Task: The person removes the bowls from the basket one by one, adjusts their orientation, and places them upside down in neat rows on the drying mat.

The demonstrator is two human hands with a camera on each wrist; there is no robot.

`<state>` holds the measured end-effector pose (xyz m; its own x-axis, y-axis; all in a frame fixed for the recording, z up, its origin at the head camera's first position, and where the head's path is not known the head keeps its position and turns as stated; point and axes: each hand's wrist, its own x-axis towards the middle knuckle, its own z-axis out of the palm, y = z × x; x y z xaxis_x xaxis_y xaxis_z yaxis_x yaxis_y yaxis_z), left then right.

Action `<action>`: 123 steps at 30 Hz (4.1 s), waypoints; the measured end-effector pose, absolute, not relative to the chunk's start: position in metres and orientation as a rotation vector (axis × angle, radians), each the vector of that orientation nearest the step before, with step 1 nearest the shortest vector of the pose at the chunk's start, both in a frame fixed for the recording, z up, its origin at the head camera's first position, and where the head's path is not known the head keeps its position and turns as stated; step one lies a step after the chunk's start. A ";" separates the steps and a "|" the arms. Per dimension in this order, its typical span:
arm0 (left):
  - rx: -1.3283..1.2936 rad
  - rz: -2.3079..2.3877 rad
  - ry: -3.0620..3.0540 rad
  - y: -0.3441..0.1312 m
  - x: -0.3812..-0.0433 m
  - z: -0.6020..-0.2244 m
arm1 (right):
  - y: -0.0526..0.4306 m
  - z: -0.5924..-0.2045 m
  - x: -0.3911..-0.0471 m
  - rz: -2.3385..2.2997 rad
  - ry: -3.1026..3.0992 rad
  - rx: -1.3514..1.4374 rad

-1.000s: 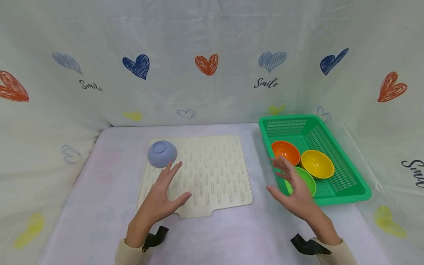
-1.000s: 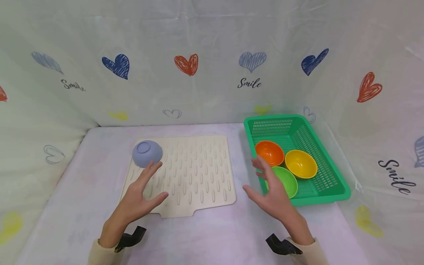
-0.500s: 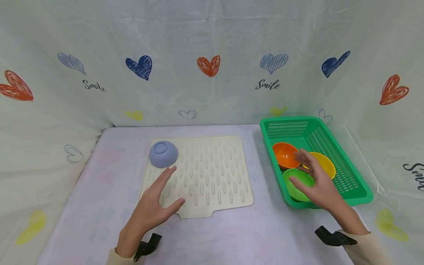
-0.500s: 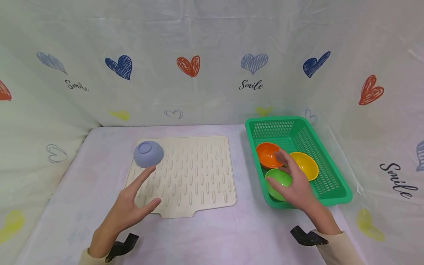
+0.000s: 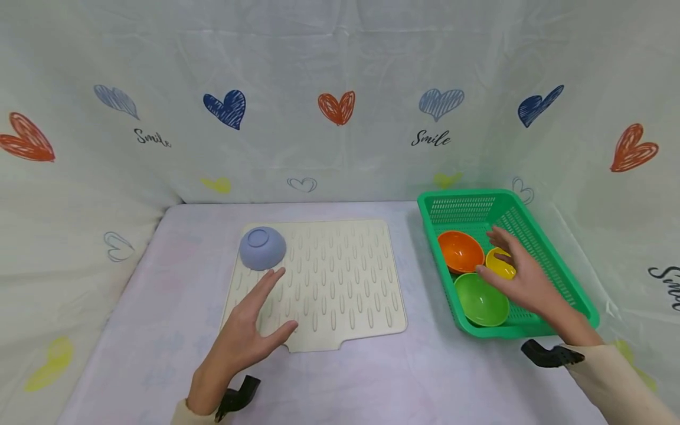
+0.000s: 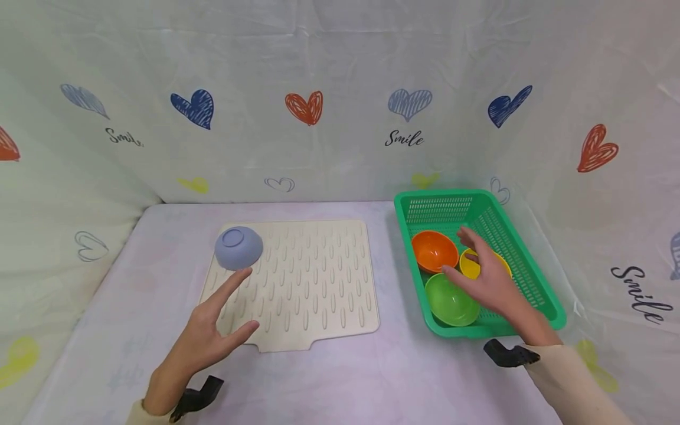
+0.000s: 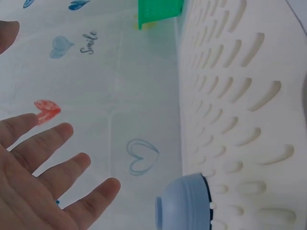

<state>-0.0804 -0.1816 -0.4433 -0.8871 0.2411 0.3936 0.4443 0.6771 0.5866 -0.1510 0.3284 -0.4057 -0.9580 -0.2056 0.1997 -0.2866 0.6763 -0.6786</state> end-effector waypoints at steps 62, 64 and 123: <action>-0.697 -1.241 -2.432 -0.138 -0.093 -0.467 | 0.326 -0.453 -0.238 0.770 -3.280 0.493; -0.697 -1.249 -2.427 -0.138 -0.094 -0.467 | 0.326 -0.454 -0.237 0.730 -3.286 0.495; -0.640 -2.080 -2.331 -0.083 -0.133 -0.464 | 0.308 -0.371 -0.208 0.847 -3.048 0.390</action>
